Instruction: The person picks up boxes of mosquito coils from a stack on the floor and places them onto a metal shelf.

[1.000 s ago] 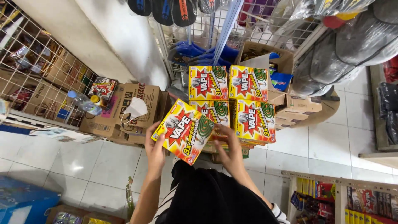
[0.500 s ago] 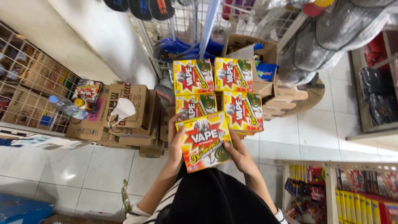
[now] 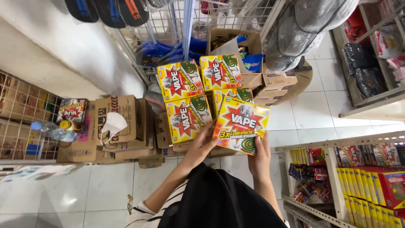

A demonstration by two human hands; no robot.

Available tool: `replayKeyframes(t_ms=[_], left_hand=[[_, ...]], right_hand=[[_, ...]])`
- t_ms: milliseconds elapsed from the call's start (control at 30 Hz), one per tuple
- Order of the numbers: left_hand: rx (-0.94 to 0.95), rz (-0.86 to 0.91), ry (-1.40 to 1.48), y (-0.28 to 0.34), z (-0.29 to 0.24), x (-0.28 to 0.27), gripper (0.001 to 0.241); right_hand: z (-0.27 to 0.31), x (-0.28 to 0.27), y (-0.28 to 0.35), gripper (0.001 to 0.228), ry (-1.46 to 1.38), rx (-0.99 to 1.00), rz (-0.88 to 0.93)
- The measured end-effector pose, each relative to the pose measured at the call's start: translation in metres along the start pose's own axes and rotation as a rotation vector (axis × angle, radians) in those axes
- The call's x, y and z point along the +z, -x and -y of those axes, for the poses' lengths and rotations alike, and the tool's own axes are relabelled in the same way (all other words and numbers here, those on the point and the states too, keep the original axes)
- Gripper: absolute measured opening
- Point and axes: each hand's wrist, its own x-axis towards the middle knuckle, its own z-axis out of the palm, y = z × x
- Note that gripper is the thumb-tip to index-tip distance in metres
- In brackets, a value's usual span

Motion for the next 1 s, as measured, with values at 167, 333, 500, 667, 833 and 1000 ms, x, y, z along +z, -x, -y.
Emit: replayKeyframes(t_ms=[167,333,500,667,833,1000], left_hand=[[0.039,0.045,-0.051,-0.004,-0.003,-0.019,0.075],[0.002,0.080,-0.005,-0.005,-0.017,-0.025,0.074],[0.007,0.134,0.015,-0.007,-0.022,-0.038,0.073],[-0.021,0.197,0.054,-0.009,-0.023,-0.043,0.071],[-0.091,0.259,0.132,-0.012,-0.031,-0.035,0.068],[-0.113,0.315,0.112,-0.022,-0.035,-0.020,0.066]], right_hand=[[-0.012,0.008,0.000,0.060,-0.026,-0.025,0.038],[-0.004,0.020,0.006,0.062,0.042,-0.041,0.008],[-0.010,0.032,0.016,0.064,0.022,-0.055,-0.039],[-0.028,0.037,0.028,0.065,-0.017,-0.088,-0.105],[-0.026,0.037,0.035,0.064,-0.003,-0.121,-0.157],[-0.020,0.027,0.033,0.062,-0.018,-0.185,-0.174]])
